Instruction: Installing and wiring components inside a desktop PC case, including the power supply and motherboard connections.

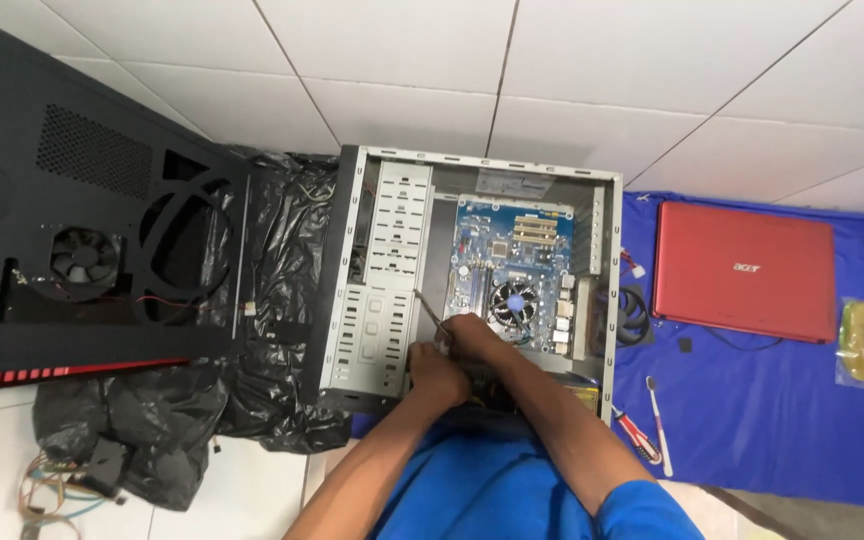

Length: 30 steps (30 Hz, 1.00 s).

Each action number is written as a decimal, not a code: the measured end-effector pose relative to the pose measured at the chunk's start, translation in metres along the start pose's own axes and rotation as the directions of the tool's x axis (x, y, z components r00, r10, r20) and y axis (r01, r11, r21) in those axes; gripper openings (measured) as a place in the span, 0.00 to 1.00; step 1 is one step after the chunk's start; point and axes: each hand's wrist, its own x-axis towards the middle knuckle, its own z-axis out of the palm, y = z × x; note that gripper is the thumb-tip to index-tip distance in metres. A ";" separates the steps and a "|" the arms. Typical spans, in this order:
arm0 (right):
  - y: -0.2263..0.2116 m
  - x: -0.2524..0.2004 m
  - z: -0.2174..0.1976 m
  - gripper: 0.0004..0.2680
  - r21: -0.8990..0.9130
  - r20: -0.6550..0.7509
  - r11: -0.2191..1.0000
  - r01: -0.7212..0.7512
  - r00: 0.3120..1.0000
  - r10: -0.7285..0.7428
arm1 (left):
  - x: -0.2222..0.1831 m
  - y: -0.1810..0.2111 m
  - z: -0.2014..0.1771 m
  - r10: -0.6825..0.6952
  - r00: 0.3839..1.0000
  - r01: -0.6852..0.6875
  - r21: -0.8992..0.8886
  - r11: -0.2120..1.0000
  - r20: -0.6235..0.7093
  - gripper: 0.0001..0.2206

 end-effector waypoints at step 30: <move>-0.064 -0.080 -0.156 0.10 0.805 -0.102 0.592 0.019 0.989 0.108 | -0.042 -0.022 -0.055 -0.097 0.987 0.015 -0.533 0.846 -0.127 0.17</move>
